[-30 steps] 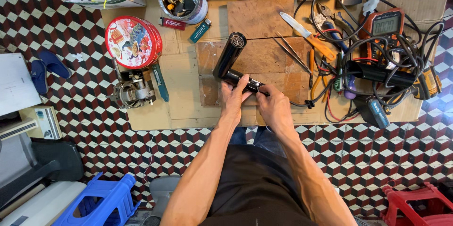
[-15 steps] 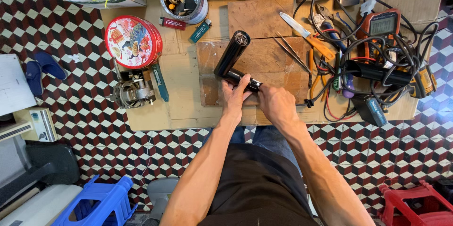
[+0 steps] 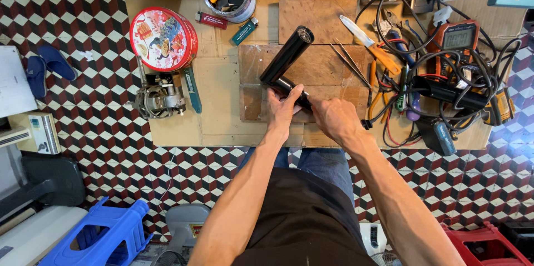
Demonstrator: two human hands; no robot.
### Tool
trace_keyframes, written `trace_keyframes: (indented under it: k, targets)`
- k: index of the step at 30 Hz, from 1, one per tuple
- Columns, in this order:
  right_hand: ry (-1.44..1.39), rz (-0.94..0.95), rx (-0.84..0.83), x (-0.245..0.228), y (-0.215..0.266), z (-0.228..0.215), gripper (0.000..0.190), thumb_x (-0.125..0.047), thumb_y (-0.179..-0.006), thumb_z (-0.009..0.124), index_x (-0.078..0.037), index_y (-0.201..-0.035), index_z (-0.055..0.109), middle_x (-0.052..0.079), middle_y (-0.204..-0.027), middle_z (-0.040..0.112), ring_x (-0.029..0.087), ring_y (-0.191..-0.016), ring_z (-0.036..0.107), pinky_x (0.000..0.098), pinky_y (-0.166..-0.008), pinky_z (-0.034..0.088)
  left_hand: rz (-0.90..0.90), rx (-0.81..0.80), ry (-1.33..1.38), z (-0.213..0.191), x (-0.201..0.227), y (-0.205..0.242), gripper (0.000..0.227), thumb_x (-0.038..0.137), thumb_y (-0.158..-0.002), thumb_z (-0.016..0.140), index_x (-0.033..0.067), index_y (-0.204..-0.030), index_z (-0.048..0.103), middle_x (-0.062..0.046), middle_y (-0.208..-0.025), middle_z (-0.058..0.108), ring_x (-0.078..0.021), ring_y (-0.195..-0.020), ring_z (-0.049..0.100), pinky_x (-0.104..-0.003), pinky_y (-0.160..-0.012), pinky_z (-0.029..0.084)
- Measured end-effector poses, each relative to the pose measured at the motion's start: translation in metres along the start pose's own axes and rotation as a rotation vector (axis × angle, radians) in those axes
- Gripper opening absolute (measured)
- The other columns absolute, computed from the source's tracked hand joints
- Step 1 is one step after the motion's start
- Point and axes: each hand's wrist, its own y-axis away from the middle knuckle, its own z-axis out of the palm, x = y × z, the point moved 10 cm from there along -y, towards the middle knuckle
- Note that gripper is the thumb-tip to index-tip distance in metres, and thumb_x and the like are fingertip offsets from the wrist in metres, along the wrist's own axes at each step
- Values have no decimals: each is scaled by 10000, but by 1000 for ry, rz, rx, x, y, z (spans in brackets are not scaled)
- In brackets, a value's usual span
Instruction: The person disassembles a black hair dryer using a knife and screwdriver, removes the rear cap, and manipulates the internal components. They then reassemble the device and plug it into a power strip.
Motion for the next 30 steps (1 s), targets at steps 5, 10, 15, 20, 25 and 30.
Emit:
trace_keyframes:
  k: [5, 10, 15, 20, 25, 30]
  targets:
    - [-279, 52, 202, 3, 16, -9, 342, -212, -980, 619, -162, -1315, 671, 243, -739, 706, 405, -683, 701, 495, -674, 547, 11, -23, 83, 4, 3, 0, 592, 272, -792, 846, 76, -1209, 475, -93, -1106, 618, -193, -972, 661, -414, -817, 624]
    - [-789, 272, 205, 22, 27, 14, 364, -178, -979, 656, -158, -1342, 671, 177, -665, 649, 225, -575, 626, 398, -554, 503, 0, -8, 30, 0, 0, 0, 589, 309, -809, 836, 58, -1201, 475, -105, -1102, 618, -195, -996, 663, -427, -842, 624]
    - [-704, 145, 135, 21, 18, 6, 368, -158, -977, 647, -116, -1342, 664, 153, -633, 623, 190, -541, 579, 382, -546, 476, 0, -29, 48, 4, 4, 2, 624, 311, -797, 840, 65, -1231, 464, -113, -1121, 619, -206, -1014, 665, -439, -864, 618]
    - [-205, -50, 249, 1, 17, -8, 358, -158, -993, 665, -105, -1348, 669, 144, -625, 608, 197, -476, 562, 387, -586, 468, -17, -29, 19, 3, 7, 4, 652, 307, -784, 834, 93, -1271, 458, -111, -1173, 619, -214, -1041, 670, -454, -885, 611]
    - [-884, 263, 233, 24, 25, 26, 378, -169, -995, 641, -105, -1367, 663, 47, -607, 590, 104, -527, 535, 295, -481, 433, -34, 15, 20, 3, 4, 2, 634, 315, -792, 835, 71, -1249, 471, -111, -1173, 618, -211, -1038, 668, -463, -872, 619]
    - [-1340, 285, 290, 21, 24, 50, 388, -171, -1011, 620, -35, -1373, 636, -25, -625, 561, 47, -501, 472, 230, -445, 350, -33, 12, 32, 1, -1, 1, 618, 321, -801, 836, 66, -1228, 469, -101, -1145, 626, -202, -1011, 663, -441, -833, 614]
